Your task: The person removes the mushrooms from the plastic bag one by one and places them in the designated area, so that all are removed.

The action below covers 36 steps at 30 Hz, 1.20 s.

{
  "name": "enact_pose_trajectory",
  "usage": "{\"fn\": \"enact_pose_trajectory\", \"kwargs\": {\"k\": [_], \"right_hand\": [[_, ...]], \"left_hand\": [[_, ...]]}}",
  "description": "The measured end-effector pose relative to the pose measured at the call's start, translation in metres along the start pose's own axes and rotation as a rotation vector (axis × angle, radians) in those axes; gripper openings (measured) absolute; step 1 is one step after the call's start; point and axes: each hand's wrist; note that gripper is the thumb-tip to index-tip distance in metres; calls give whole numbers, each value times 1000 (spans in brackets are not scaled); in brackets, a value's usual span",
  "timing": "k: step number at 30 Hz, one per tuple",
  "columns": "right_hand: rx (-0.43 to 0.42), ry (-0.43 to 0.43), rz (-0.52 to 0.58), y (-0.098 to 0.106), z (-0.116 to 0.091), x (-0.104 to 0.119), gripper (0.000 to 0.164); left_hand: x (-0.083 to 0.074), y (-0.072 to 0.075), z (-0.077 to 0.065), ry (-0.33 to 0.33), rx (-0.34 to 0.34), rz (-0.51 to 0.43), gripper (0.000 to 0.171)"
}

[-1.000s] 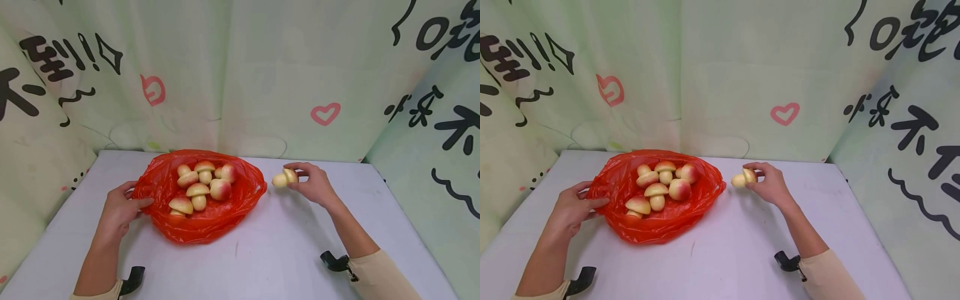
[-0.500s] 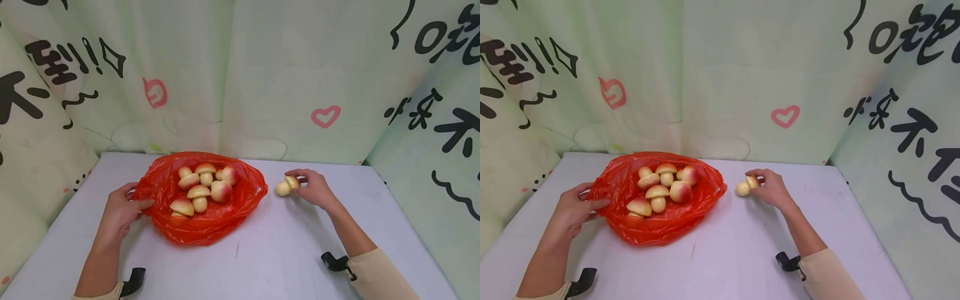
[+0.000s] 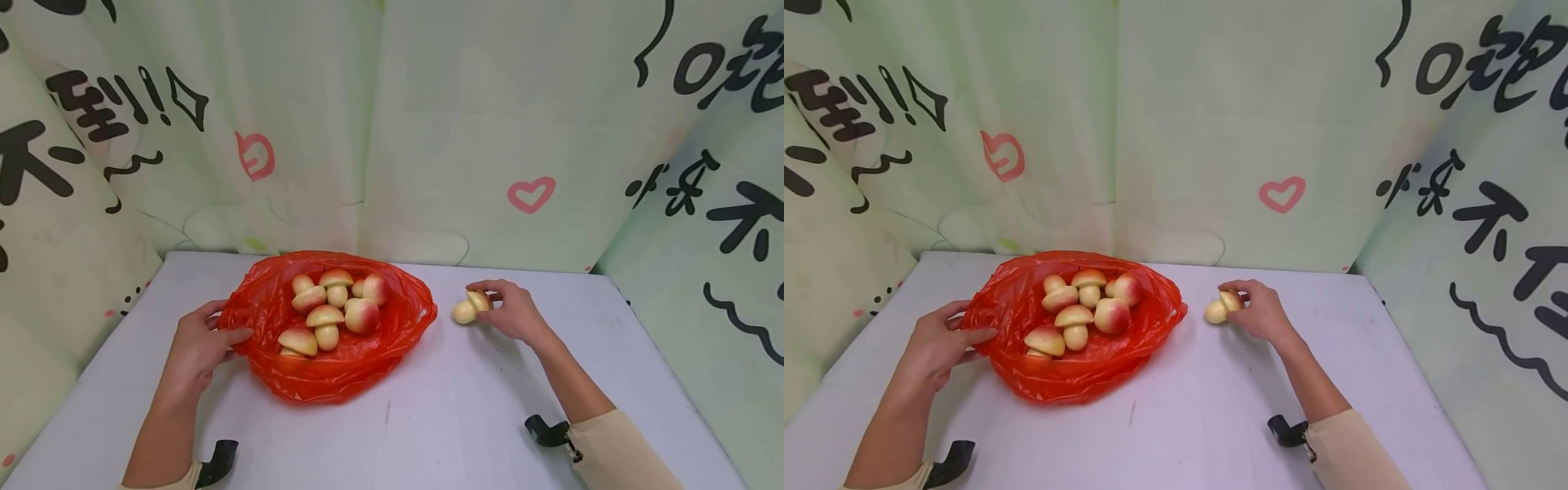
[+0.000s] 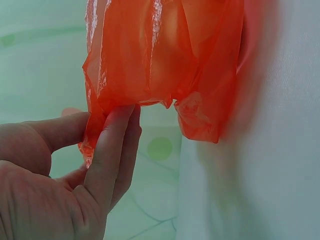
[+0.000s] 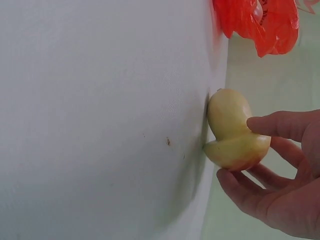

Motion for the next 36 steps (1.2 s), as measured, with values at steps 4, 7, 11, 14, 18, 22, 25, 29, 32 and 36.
{"fn": "enact_pose_trajectory", "kwargs": {"k": [4,7,11,14,18,22,25,29,32,36], "right_hand": [[-8,6,0,0,0,-2,47],[-11,12,-1,1,0,-1,47],[-18,22,-1,-1,-1,-1,48],[-27,26,-1,-2,-2,0,48],[-31,27,-3,-2,-2,0,50],[-33,35,-18,-2,-1,0,52],[-32,44,-25,-2,0,0,52],[-31,52,-24,-3,0,-1,55],[-34,51,-20,-4,0,-2,57],[-31,43,-14,-6,0,-3,59]], "left_hand": [[0,0,0,0,-3,-1,76],[0,0,0,0,-4,-4,77],[1,0,0,5,-5,-3,77],[1,-1,0,8,-8,0,76],[1,-1,0,5,-10,-1,77],[1,-1,1,2,-9,-1,77],[1,-1,0,2,-9,-1,77],[1,-1,0,3,-10,0,76],[0,-1,1,5,-9,1,76],[0,-2,1,8,-7,0,76]]}}
Point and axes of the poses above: each hand's wrist, its own z-axis towards the middle knuckle, its own y-axis out of the back of the hand, x = y × z, and after that the axes turned 3 degrees about -x, right-handed
